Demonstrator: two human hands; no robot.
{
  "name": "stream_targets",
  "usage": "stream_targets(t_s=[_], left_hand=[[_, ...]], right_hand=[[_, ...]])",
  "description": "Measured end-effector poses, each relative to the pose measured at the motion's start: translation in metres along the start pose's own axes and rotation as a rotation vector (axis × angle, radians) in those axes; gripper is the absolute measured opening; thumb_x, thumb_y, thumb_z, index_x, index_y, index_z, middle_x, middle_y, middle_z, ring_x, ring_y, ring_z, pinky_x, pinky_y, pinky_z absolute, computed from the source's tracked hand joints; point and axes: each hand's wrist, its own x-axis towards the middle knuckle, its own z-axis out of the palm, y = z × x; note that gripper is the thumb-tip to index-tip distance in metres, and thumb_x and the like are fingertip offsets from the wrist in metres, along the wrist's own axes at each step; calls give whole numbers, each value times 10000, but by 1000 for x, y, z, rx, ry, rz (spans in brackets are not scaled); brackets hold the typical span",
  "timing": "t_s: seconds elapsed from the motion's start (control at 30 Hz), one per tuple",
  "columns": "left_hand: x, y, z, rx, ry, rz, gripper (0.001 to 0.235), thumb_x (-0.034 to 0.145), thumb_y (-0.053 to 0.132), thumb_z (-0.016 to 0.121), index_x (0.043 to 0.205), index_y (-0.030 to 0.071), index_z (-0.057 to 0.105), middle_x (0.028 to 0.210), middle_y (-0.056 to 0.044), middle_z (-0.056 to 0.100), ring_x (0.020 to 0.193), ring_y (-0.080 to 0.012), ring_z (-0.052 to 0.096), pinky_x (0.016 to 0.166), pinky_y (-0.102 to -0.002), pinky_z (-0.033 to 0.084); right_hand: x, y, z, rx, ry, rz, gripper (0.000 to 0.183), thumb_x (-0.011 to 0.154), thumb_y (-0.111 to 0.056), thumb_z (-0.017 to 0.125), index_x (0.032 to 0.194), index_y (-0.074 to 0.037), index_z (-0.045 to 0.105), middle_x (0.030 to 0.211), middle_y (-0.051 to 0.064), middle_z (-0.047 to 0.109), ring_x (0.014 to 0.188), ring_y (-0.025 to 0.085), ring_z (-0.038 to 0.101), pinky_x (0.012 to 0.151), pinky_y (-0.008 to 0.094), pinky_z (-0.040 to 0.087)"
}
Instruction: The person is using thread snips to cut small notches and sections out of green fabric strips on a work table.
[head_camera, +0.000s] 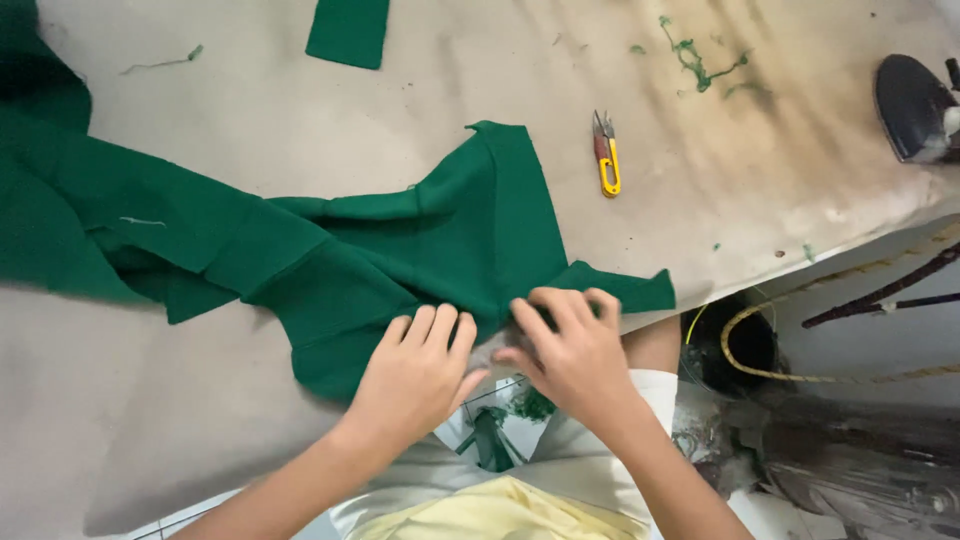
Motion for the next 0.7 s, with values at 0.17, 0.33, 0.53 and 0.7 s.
stream_targets(t_s=[0.17,0.33,0.53,0.7], left_hand=[[12,4,6,-40,-14,13,162,836,39,617,917,145,526,857,-36,491,759,-214,488,660,-323,418],[16,-6,-4,28,155,17,232,1093,330,490,900,202,511,690,46,471,460,-96,532,340,-302,335],[5,-98,-1,-114,-37,307,399,1054,497,500,827,177,574,603,24,588,419,-121,641,439,-277,521],[-66,-202,13,12,-43,184,199,971,419,590,900,237,555,641,25,526,544,-235,607,508,-399,506]], right_hand=[[13,2,-11,34,44,-94,164,950,30,632,939,-133,637,944,53,598,771,233,550,692,355,437],[3,10,-14,-79,-14,-242,130,1072,-173,549,978,-90,582,731,-24,395,459,108,406,399,275,274],[8,65,-22,118,-27,-299,317,1018,-305,628,737,-182,547,577,-70,381,391,146,493,411,233,426],[-55,195,-44,22,-38,56,304,1096,-308,643,842,-144,606,570,4,458,552,311,554,591,337,476]])
